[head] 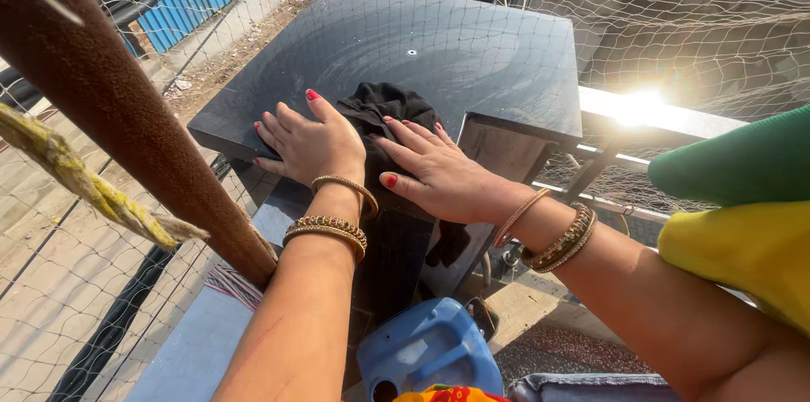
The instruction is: The person wipes a metal railing and adjacent surfaces with a dark cloth. They clean along the railing, a nearby wooden plank, and a vertical post, moving the cloth repeatedly across these areas.
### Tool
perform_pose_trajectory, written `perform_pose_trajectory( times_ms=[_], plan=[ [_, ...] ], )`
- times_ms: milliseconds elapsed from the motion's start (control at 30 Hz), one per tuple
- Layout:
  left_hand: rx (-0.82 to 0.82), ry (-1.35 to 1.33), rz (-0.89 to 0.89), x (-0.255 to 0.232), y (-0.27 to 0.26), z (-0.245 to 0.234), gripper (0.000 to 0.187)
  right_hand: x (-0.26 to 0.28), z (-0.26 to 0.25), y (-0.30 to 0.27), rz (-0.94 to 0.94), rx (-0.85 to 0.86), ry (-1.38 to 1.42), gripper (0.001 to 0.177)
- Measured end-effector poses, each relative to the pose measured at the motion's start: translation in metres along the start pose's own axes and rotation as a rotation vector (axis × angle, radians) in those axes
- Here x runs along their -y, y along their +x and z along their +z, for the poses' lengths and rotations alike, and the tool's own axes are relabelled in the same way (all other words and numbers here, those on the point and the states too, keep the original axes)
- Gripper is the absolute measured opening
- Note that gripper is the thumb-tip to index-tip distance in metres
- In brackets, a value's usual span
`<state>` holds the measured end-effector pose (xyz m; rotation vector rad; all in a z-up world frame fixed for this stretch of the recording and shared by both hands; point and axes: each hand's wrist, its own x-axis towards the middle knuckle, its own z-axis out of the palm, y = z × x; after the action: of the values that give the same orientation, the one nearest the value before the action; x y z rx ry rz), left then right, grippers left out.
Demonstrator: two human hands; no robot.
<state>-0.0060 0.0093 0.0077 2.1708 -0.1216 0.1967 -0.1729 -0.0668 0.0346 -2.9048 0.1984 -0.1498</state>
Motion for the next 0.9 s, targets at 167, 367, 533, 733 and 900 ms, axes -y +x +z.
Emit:
perform_pose_trajectory(
  times_ms=[167,367,533,733,900],
  plan=[
    [-0.012,-0.014,0.008,0.000,0.001,0.002,0.064,-0.014,-0.019,0.023,-0.033,0.044,0.010,0.068],
    [-0.020,0.032,0.026,0.001,0.002,0.004,0.066,-0.051,-0.022,0.082,0.102,0.012,-0.097,0.069],
    [-0.034,0.030,0.027,0.000,0.002,0.005,0.069,-0.075,-0.023,0.127,0.178,-0.032,-0.103,0.069],
    [-0.094,-0.067,0.017,0.005,0.001,0.007,0.077,-0.052,-0.002,0.160,-0.235,0.066,-0.106,0.065],
    [-0.210,-0.153,0.010,0.010,0.002,0.010,0.082,-0.007,0.018,0.195,-0.533,0.203,-0.096,0.081]
  ],
)
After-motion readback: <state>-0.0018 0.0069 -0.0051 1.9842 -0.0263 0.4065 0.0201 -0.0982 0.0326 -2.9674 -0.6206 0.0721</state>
